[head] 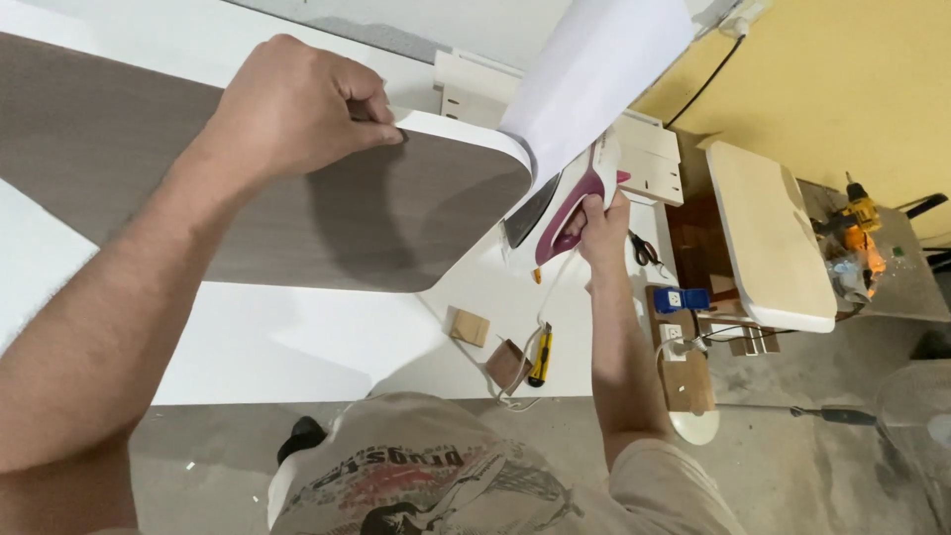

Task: The person applies a white edge banding strip to the curved edge of a wooden board. They use a small wooden block to press the strip into place and then use a hot iron to smooth and secure it along the edge. The person repeats this process on different sections of the board's edge.

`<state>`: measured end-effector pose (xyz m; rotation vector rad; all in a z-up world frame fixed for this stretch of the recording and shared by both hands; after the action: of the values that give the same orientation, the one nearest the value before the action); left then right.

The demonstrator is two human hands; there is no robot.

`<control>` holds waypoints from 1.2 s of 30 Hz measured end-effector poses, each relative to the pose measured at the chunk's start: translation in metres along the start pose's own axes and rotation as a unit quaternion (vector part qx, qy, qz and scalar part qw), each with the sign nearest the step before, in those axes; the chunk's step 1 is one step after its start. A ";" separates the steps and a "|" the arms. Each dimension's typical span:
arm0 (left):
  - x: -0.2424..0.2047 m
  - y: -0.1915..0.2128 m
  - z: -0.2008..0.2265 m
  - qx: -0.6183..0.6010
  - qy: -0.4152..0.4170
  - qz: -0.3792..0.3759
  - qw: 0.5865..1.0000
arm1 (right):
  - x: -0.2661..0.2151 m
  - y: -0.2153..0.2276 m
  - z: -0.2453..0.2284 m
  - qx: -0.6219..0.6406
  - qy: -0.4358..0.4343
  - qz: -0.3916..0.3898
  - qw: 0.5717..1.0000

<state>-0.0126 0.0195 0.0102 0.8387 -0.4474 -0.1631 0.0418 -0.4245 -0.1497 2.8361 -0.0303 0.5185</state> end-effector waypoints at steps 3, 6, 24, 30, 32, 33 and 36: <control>0.000 -0.005 -0.006 0.015 -0.023 0.020 0.999 | 0.004 0.000 -0.016 0.046 0.033 -0.033 0.998; 0.000 -0.005 -0.004 0.006 -0.051 0.026 0.998 | 0.009 0.005 -0.034 -0.021 -0.046 0.015 0.999; 0.008 -0.013 -0.009 0.025 -0.050 0.030 0.998 | 0.031 -0.002 -0.148 -0.199 0.061 -0.107 0.972; 0.009 -0.015 -0.008 0.027 -0.074 0.040 0.996 | 0.043 0.012 -0.149 -0.163 0.057 -0.136 0.976; 0.011 -0.016 -0.008 0.025 -0.048 0.016 0.998 | 0.048 0.017 -0.150 -0.199 -0.020 -0.076 0.977; 0.011 -0.016 -0.008 0.024 -0.046 0.018 0.998 | 0.049 0.014 -0.159 -0.200 -0.019 -0.078 0.977; 0.012 -0.017 -0.009 0.019 -0.057 0.018 0.998 | 0.055 0.014 -0.177 -0.265 -0.009 -0.088 0.960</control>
<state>0.0028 0.0103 -0.0039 0.8608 -0.5731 -0.1693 0.0312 -0.3918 0.0331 2.2920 0.0703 0.3764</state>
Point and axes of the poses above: each hand's wrist, its own x-axis towards the middle knuckle, its own y-axis out of the back of the hand, z = x × y, the point moved 2 cm from there along x, towards the middle knuckle, and after that the axes turned 3 degrees about -z, right-handed, at the moved point
